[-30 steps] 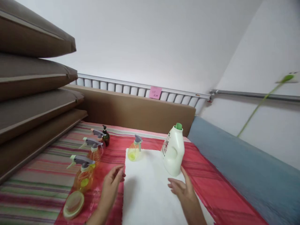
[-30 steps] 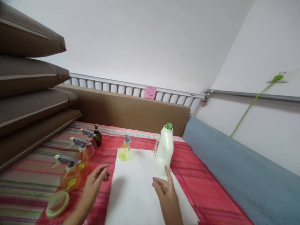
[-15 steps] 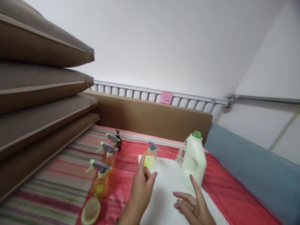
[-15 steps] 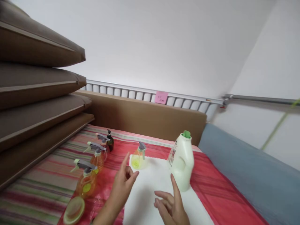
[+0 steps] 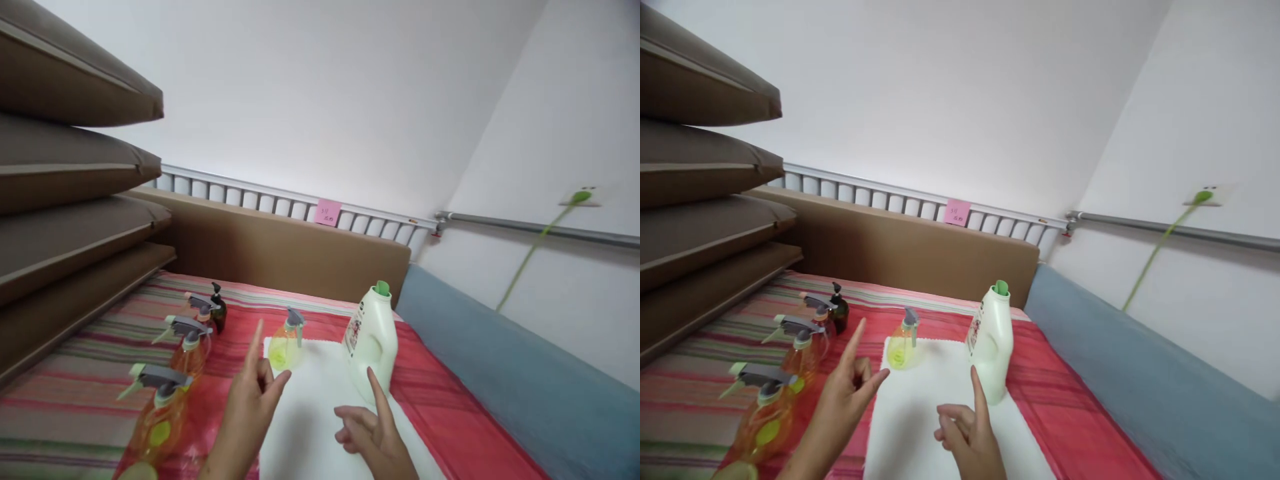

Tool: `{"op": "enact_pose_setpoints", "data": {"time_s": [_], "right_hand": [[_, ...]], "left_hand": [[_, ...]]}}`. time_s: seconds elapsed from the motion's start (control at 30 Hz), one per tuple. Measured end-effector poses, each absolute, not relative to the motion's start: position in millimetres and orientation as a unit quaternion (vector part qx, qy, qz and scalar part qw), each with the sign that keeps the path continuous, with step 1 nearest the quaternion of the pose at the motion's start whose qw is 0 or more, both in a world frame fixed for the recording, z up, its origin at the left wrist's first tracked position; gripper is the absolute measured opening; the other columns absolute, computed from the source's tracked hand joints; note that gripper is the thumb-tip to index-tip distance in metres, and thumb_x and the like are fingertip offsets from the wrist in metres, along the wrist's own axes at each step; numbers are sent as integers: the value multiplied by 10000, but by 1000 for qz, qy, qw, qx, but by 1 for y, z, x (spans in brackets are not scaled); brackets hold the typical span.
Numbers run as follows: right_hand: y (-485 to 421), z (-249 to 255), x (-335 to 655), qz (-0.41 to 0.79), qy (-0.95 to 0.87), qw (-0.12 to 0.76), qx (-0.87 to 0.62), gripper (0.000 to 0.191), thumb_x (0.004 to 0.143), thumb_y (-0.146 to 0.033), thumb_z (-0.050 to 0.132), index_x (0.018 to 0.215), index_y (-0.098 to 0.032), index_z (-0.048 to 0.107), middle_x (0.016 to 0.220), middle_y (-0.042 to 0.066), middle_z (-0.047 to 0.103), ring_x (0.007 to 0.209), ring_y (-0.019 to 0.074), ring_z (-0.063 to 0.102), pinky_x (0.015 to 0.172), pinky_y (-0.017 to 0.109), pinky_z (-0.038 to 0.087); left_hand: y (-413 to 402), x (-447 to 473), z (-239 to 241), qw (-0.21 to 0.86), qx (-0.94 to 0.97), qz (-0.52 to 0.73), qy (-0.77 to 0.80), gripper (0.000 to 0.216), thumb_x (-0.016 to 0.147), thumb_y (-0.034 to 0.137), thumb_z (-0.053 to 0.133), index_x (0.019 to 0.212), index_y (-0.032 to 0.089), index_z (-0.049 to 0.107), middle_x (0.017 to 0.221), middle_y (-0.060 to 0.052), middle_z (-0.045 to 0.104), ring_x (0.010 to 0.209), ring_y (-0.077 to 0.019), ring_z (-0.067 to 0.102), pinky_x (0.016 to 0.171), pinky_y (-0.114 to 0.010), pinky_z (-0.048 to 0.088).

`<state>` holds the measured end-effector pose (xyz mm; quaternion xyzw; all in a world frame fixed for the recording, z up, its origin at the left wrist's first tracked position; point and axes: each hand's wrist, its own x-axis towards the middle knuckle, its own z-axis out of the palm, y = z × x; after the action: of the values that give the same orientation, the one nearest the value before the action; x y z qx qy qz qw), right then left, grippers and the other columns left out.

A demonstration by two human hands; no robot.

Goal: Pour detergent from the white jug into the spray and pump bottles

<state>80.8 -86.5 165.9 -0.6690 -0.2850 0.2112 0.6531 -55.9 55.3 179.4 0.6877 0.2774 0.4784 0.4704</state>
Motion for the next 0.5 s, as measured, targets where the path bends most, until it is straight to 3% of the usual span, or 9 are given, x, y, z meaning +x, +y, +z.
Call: {"op": "enact_pose_setpoints", "data": {"time_s": [0.2,0.5], "right_hand": [[-94,180,79,214,-293,667,-651,1005,708,-567,612,1439,-202,27,826,51,671,637,214,621,662,373,461],[-96,190,79,200,-301,678,-641,973,709,-586,617,1434,-270,51,850,37,674,653,211,620,680,378,456]], "left_hand": [[45,-65,192,460,684,496,273,781,783,347,565,1435,164,176,493,125,304,453,-97,328,501,-207,291],[41,-78,206,451,672,532,249,856,773,331,600,1450,191,95,493,123,328,446,-91,341,500,-206,306]]}}
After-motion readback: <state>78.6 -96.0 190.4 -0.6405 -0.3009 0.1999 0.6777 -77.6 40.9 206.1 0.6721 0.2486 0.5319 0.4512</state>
